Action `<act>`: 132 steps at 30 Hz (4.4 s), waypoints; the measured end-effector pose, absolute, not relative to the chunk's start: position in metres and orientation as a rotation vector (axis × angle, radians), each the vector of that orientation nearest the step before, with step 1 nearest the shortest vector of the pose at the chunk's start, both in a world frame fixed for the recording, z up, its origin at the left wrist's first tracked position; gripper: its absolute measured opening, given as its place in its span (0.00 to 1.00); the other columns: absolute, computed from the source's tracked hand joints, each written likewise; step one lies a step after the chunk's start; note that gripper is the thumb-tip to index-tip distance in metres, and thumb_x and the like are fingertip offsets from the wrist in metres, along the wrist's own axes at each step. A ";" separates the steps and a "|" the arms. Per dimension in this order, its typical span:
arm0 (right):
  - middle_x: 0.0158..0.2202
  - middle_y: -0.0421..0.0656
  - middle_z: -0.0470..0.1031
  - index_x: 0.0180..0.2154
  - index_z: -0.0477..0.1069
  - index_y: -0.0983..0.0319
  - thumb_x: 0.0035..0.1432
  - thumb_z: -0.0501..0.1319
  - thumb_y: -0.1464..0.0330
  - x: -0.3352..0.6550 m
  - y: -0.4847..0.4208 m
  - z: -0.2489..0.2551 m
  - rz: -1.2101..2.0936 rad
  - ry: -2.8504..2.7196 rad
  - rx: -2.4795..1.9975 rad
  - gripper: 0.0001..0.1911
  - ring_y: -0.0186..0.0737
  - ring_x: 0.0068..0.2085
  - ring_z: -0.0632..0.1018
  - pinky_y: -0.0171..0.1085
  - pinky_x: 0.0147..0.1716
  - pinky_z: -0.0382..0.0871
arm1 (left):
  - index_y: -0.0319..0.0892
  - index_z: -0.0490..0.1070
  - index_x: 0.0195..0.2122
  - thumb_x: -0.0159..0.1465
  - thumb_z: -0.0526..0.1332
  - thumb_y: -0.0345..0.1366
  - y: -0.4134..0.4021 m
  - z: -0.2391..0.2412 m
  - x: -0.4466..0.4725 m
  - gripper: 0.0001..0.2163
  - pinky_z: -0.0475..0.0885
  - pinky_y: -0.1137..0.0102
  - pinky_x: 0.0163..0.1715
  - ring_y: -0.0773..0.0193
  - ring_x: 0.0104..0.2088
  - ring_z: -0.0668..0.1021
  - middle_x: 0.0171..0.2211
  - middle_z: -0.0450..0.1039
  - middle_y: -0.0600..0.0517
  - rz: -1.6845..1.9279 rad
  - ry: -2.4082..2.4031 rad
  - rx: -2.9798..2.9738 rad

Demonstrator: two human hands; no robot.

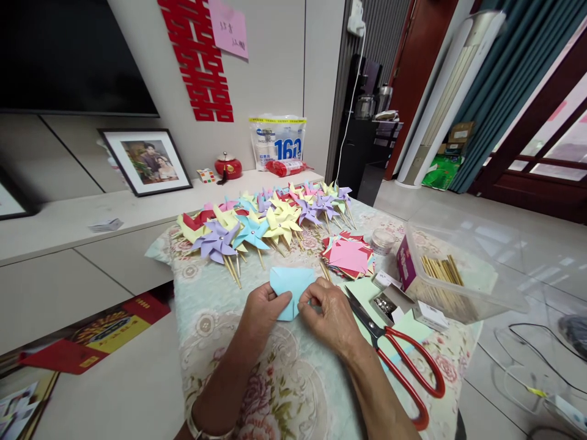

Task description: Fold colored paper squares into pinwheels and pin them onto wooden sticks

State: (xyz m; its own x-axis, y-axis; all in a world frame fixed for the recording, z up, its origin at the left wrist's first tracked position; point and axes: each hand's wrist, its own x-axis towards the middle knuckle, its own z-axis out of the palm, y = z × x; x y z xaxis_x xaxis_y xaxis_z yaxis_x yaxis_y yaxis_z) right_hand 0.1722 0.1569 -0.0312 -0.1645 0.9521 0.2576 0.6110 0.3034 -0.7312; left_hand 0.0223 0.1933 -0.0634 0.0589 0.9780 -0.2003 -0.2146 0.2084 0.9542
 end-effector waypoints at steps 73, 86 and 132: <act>0.39 0.45 0.77 0.63 0.62 0.63 0.52 0.67 0.61 0.182 0.164 -0.036 1.307 -1.253 -1.132 0.38 0.44 0.39 0.77 0.41 0.37 0.70 | 0.38 0.74 0.21 0.43 0.63 0.31 0.193 -0.035 -0.004 0.03 0.56 0.74 0.19 0.68 0.19 0.66 0.17 0.69 0.55 0.713 1.028 1.232; 0.54 0.47 0.75 0.63 0.63 0.63 0.46 0.67 0.70 0.176 0.163 -0.044 1.300 -1.443 -1.209 0.41 0.48 0.48 0.77 0.42 0.45 0.72 | 0.41 0.69 0.14 0.40 0.64 0.28 0.213 -0.021 -0.007 0.04 0.49 0.73 0.15 0.70 0.15 0.60 0.12 0.61 0.57 0.489 1.120 1.573; 0.42 0.46 0.79 0.60 0.64 0.67 0.40 0.66 0.70 0.163 0.169 -0.042 1.042 -0.989 -1.235 0.42 0.45 0.39 0.77 0.36 0.34 0.69 | 0.36 0.77 0.35 0.43 0.71 0.35 0.177 -0.051 0.045 0.17 0.74 0.69 0.31 0.59 0.27 0.79 0.26 0.81 0.48 1.185 0.928 0.715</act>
State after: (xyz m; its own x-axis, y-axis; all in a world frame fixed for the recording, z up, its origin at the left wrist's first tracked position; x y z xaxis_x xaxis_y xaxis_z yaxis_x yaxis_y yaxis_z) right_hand 0.1625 0.1688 -0.0416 0.2418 0.9701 0.0225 -0.0726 0.0412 -0.9965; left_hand 0.0452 0.1775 -0.0509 0.1058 0.9697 -0.2202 -0.4464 0.2442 0.8609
